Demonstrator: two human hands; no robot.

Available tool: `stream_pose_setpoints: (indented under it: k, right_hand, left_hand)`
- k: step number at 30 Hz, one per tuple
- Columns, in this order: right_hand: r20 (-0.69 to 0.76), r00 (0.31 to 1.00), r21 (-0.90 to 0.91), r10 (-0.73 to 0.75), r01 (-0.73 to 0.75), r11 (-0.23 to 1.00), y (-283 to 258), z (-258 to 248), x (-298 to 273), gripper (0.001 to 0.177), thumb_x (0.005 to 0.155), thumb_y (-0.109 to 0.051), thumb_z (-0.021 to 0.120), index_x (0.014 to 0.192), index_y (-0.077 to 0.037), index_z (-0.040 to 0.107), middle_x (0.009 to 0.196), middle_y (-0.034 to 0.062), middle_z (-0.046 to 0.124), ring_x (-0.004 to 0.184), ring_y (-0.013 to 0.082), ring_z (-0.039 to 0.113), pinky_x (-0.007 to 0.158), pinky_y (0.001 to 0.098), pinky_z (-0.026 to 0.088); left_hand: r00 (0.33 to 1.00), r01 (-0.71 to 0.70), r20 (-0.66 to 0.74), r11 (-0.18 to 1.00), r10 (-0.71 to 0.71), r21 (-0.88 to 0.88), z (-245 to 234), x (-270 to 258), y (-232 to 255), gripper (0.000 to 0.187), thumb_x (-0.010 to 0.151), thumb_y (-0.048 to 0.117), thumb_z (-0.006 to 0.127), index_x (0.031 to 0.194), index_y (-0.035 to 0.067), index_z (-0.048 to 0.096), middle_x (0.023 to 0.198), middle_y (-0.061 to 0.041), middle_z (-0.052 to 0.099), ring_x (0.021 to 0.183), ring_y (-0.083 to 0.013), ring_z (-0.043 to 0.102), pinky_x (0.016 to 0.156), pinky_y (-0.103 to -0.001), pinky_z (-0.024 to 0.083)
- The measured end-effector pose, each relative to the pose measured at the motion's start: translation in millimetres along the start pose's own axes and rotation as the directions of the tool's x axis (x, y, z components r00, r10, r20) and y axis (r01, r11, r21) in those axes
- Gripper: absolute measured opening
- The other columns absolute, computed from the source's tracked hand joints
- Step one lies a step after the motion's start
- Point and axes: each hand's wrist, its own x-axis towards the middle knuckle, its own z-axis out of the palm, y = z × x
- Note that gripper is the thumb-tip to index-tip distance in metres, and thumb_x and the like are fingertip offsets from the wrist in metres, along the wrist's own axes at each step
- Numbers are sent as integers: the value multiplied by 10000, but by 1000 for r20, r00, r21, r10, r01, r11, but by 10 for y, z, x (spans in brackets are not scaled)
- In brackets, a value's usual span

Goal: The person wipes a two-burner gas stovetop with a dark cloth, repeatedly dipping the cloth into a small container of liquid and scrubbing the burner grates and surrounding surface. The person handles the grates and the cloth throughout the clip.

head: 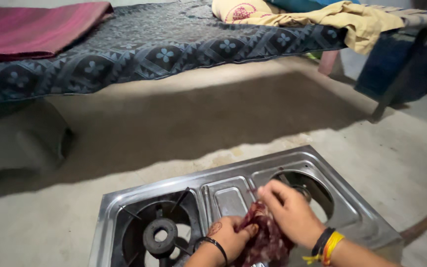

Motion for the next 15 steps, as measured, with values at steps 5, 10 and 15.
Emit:
stream_pose_setpoints:
  k: [5, 10, 15]
  right_hand:
    - [-13, 998, 130, 59, -57, 990, -95, -55, 374, 288, 1035, -298, 557, 903, -56, 639, 677, -11, 522, 600, 56, 448, 513, 240, 394]
    - [267, 953, 225, 143, -206, 952, -94, -72, 460, 300, 849, -229, 781, 1058, -87, 619, 846, -5, 733, 759, 56, 649, 675, 245, 545]
    - [404, 904, -318, 140, -4, 948, -208, -266, 476, 444, 709, -189, 908, 1086, -137, 680, 858, 17, 764, 803, 88, 700, 767, 264, 580]
  left_hand:
    - [974, -90, -216, 988, 61, -129, -161, 357, 59, 309, 842, 316, 678, 1063, 128, 785, 887, -86, 786, 835, -199, 745, 795, -338, 568]
    - [990, -93, -136, 844, 24, -529, -159, 717, 28, 293, 907, 252, 637, 1023, 37, 799, 853, -16, 780, 785, -122, 688, 732, -280, 539]
    - [981, -74, 36, 543, 189, -836, -81, 589, -169, 257, 910, 151, 601, 1045, 38, 788, 885, -6, 771, 769, -80, 687, 711, -208, 550]
